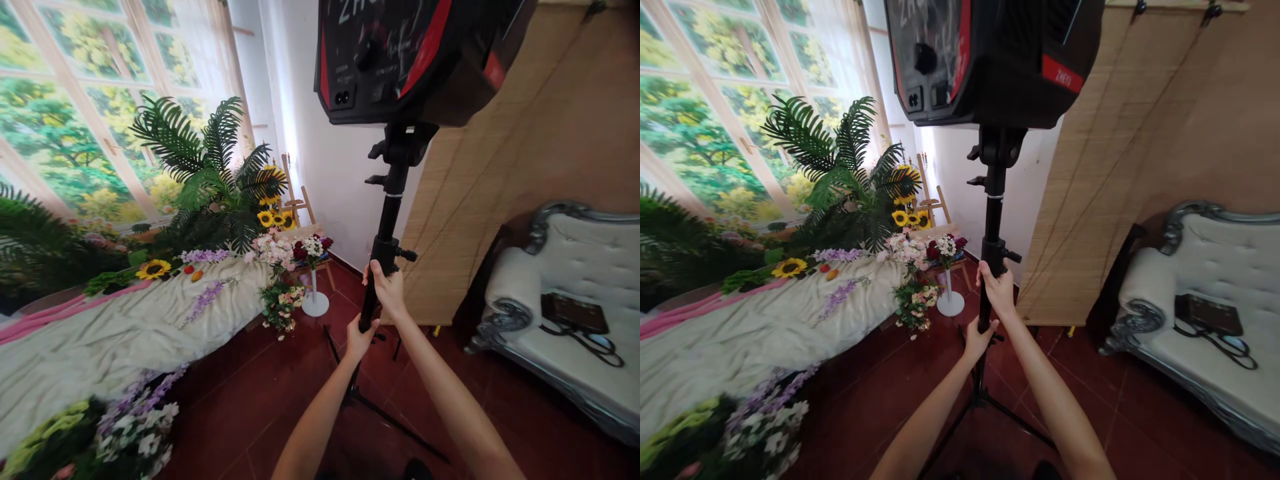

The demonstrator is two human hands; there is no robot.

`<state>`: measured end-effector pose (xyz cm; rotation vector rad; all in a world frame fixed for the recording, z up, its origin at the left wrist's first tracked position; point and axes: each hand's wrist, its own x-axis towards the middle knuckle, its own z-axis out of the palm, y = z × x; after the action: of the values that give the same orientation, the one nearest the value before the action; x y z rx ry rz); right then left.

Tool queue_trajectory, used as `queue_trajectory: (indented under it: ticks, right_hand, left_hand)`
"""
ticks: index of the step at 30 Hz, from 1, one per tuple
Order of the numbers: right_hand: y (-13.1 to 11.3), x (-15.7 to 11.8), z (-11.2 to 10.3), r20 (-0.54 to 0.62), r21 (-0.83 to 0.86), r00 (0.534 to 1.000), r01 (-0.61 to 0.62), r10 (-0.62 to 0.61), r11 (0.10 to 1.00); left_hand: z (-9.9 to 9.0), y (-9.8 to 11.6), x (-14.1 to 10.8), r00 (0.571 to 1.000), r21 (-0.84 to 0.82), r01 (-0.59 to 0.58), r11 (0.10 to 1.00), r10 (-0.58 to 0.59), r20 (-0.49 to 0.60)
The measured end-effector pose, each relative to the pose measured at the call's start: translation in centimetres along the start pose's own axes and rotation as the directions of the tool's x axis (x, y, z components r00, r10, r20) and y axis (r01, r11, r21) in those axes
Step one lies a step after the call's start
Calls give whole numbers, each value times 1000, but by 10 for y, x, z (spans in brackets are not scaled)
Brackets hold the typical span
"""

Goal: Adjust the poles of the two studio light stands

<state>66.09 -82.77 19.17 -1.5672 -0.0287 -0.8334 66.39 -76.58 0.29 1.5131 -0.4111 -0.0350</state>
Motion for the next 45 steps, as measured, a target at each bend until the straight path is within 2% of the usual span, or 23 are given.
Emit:
queue_trajectory:
  ticks: [4,7,14,19,22,25,31,38,45]
  right_hand:
    - [15,-16,-6,-31,-179,999,3,-9,984]
    - [31,-35,-7,-58,-244,998,-21,7,970]
    - [79,-77,-18,-36,-239,992,-124,118,963]
    - [106,-92,-37,64,-241,985,-142,161,960]
    - [109,-92,-41,88,-251,982,-143,169,957]
    - [107,-92,-42,82,-264,982,-143,170,954]
    - [107,-94,-50,233,-211,960,-110,159,971]
    - [108,-100,-53,229,-275,958,-107,173,956]
    - [106,-113,-57,228,-372,969,-2,93,928]
  left_hand:
    - [0,0,2,1000,-5,-11,1000,11,-18]
    - [-1,-1,2,1000,-29,-11,1000,11,-6]
    - [2,5,-3,999,-61,42,997,-42,6]
    - [11,5,-8,996,-89,67,994,-72,-47]
    - [13,3,-8,992,-86,97,992,-103,-67]
    - [13,-1,-8,995,-88,73,993,-79,-66]
    - [16,-11,-7,993,-42,35,998,-40,-112]
    - [18,-22,-6,998,-30,1,1000,-3,-58]
    - [18,-14,-8,999,-49,6,999,-9,-49]
